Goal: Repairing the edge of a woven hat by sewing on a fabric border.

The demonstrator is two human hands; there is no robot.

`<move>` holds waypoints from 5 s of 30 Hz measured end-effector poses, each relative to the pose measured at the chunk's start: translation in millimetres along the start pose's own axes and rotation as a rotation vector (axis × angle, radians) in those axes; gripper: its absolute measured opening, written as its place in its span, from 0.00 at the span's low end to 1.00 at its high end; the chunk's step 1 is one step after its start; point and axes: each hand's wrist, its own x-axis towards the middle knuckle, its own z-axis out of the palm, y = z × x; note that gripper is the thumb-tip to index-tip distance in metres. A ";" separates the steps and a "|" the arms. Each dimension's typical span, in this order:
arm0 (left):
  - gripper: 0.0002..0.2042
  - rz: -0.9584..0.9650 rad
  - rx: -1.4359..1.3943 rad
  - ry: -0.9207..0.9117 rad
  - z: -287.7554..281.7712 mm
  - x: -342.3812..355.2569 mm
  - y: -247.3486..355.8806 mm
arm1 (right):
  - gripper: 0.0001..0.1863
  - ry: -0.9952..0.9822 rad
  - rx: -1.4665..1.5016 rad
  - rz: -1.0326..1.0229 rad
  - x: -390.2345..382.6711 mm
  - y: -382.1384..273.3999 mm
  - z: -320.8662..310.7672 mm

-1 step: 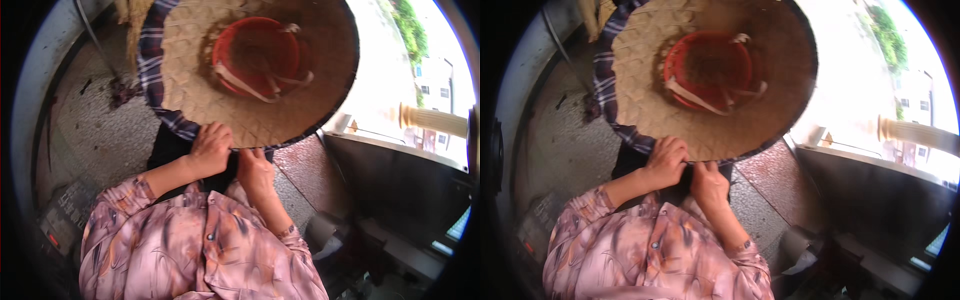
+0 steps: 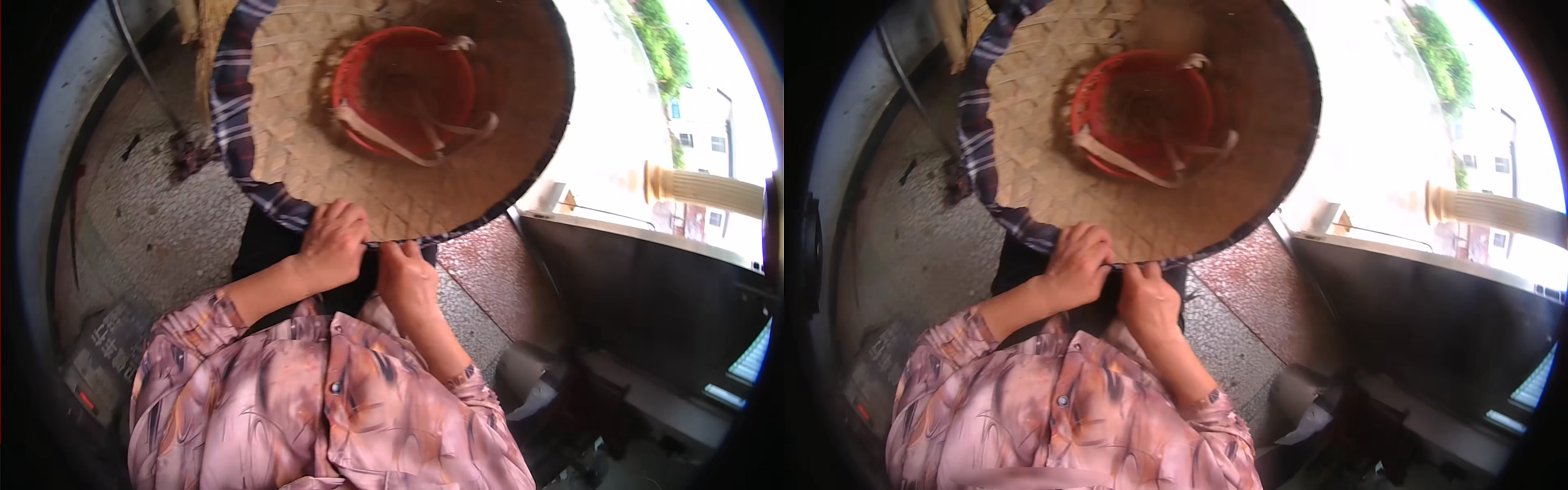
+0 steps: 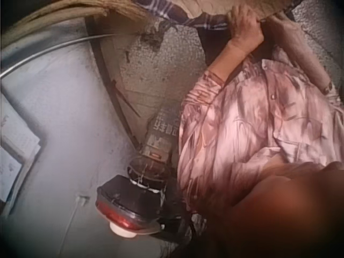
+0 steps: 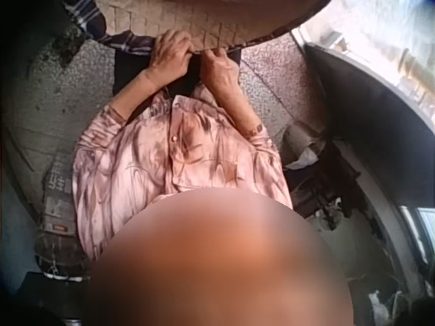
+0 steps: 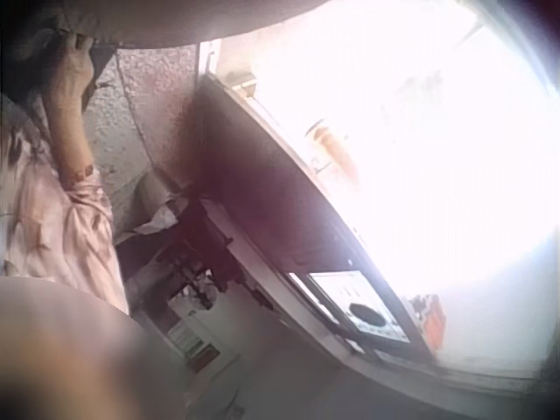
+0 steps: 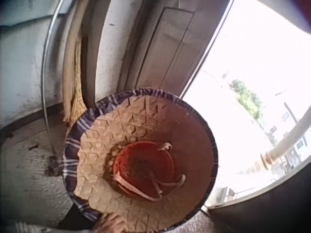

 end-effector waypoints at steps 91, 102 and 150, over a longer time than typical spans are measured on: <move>0.07 0.281 0.187 0.030 -20.2 -18.0 -13.9 | 0.07 0.040 -0.107 -0.193 -0.9 -10.9 24.1; 0.12 0.258 0.195 0.003 -18.9 -17.0 -16.5 | 0.07 -0.139 -0.112 -0.146 42.2 -18.2 -6.5; 0.12 0.458 0.240 -0.033 0.1 -23.6 -5.7 | 0.08 -0.353 -0.280 -0.304 48.6 29.4 -58.6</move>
